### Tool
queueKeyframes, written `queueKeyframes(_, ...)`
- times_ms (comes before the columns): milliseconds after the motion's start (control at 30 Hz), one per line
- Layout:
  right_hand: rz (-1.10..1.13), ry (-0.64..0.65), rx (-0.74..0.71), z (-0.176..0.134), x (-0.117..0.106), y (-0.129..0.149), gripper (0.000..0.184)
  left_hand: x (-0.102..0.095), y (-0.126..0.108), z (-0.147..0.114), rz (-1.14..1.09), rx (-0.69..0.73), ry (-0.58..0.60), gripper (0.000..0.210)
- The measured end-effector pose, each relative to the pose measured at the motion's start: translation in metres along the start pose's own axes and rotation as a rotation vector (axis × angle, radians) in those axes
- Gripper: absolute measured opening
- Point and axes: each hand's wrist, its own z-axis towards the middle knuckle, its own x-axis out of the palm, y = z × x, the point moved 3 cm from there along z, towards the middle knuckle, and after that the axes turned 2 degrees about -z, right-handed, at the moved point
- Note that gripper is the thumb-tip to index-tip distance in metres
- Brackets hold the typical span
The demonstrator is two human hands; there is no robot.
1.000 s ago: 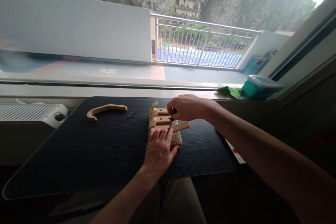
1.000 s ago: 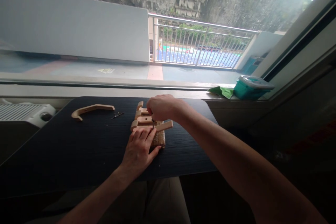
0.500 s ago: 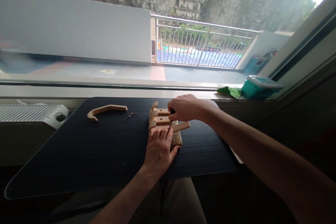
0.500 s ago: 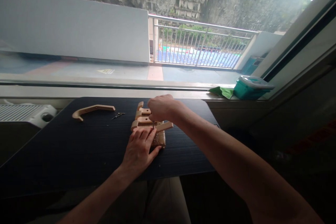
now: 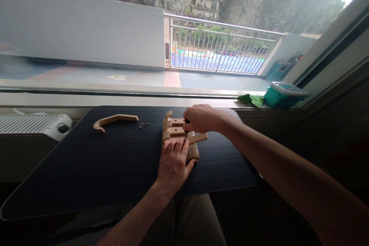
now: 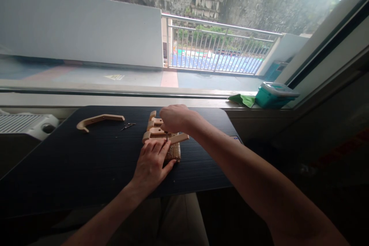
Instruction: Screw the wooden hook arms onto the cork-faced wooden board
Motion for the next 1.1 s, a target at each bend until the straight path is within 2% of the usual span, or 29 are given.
queueKeyframes(333,-0.015,0.06,-0.035,-0.008,-0.007,0.003,0.029,0.0,0.0,0.001,0.0,0.011,-0.021,0.051)
queueKeyframes(567,-0.016,0.036,-0.041,0.0,0.003,0.002,0.025,0.002,0.001,0.001,0.006,0.007,-0.006,0.051)
queueKeyframes(700,-0.023,0.025,-0.041,-0.001,0.0,0.004,0.027,0.002,0.001,0.001,0.005,0.005,0.005,0.052)
queueKeyframes(933,-0.026,0.081,-0.023,-0.01,-0.007,0.004,0.024,0.002,0.001,0.001,0.001,0.005,-0.01,0.051)
queueKeyframes(1100,-0.027,0.056,-0.044,-0.004,-0.004,0.004,0.024,0.003,0.001,0.001,0.004,0.012,-0.023,0.051)
